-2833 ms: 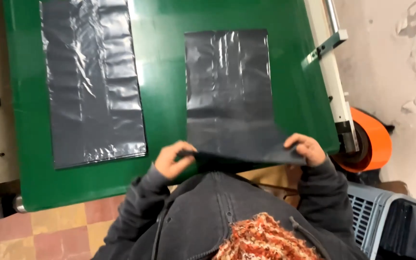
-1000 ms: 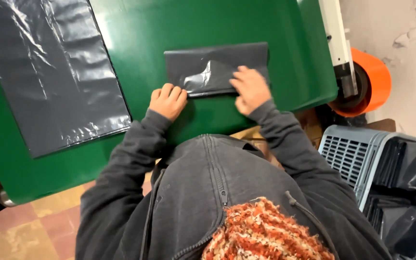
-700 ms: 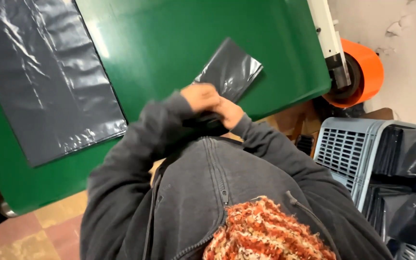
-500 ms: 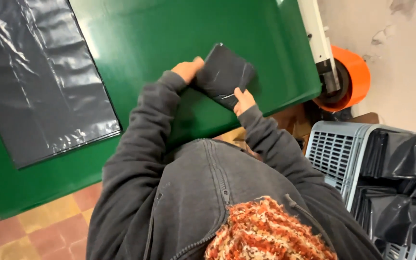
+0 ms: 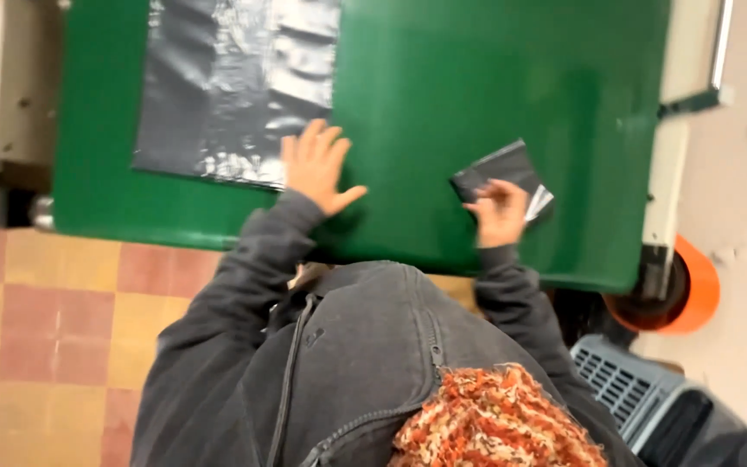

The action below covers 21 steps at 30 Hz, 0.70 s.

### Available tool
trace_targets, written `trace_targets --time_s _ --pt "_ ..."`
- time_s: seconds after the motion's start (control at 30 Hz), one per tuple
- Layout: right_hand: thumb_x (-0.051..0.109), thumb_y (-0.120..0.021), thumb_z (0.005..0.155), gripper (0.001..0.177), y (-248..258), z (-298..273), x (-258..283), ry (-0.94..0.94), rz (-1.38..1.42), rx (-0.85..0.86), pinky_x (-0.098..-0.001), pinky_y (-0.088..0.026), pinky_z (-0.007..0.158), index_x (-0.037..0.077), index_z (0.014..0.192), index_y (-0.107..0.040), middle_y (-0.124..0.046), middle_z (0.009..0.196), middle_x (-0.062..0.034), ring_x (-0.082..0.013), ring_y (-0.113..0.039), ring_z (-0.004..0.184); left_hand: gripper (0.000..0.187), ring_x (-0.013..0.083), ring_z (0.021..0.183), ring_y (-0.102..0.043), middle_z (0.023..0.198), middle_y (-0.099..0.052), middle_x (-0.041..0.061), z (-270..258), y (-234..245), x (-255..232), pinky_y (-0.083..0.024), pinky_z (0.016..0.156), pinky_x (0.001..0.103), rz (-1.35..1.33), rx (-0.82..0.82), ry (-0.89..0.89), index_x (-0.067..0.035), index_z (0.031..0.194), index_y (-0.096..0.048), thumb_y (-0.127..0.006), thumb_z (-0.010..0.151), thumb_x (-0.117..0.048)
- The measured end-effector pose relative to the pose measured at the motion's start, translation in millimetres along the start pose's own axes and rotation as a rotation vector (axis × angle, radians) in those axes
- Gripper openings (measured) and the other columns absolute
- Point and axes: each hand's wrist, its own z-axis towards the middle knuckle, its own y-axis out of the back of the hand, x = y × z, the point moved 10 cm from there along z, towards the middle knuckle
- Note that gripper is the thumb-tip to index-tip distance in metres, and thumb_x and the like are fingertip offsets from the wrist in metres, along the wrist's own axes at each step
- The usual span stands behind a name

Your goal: Folding black plastic bags and placing them into a collection basket.

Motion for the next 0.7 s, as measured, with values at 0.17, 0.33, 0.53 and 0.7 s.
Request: trace_targets --time_s 0.17,0.33,0.53,0.7 --pt "0.017 -0.057 0.104 0.043 -227.8 -18.0 12.9 -0.186 0.369 0.584 -0.0460 -0.056 0.107 0.007 0.145 -0.045 -0.050 0.145 -0.0104 -0.0235 -0.048 0.140 0.094 0.0403 0.147 -0.028 0.154 -0.041 0.017 -77.9 0.3 93.9 -0.029 0.106 0.069 0.224 0.049 0.150 -0.007 0.141 -0.053 -0.078 0.068 -0.060" --pt "0.022 -0.054 0.105 0.053 -323.2 -14.8 3.0 -0.439 0.510 0.664 -0.0428 -0.047 0.106 0.007 0.153 -0.039 -0.046 0.156 -0.0096 -0.0218 -0.042 0.148 0.072 0.0347 0.139 -0.041 0.144 -0.051 0.010 -82.1 6.6 91.0 -0.040 0.104 0.061 0.180 -0.105 0.114 -0.014 0.132 -0.059 -0.077 0.074 -0.053" --pt "0.004 -0.063 0.084 0.066 -359.3 10.4 31.0 0.105 0.008 0.800 -0.0395 -0.049 0.103 0.005 0.148 -0.045 -0.058 0.141 -0.0119 -0.0282 -0.055 0.134 0.020 0.0266 0.103 -0.056 0.104 -0.059 -0.001 -56.4 9.0 110.4 -0.046 0.073 0.045 0.212 -0.321 0.122 -0.018 0.101 -0.062 -0.071 0.085 -0.027" --pt "0.009 -0.076 0.076 0.034 -349.0 -11.2 88.6 0.705 -0.646 0.787 -0.0412 -0.052 0.087 0.009 0.109 -0.069 -0.070 0.106 -0.0116 -0.0322 -0.064 0.101 0.019 0.0249 0.099 -0.058 0.099 -0.059 -0.001 -79.6 43.7 87.8 -0.046 0.072 0.044 0.128 -0.327 0.034 -0.017 0.101 -0.062 -0.069 0.085 -0.025"
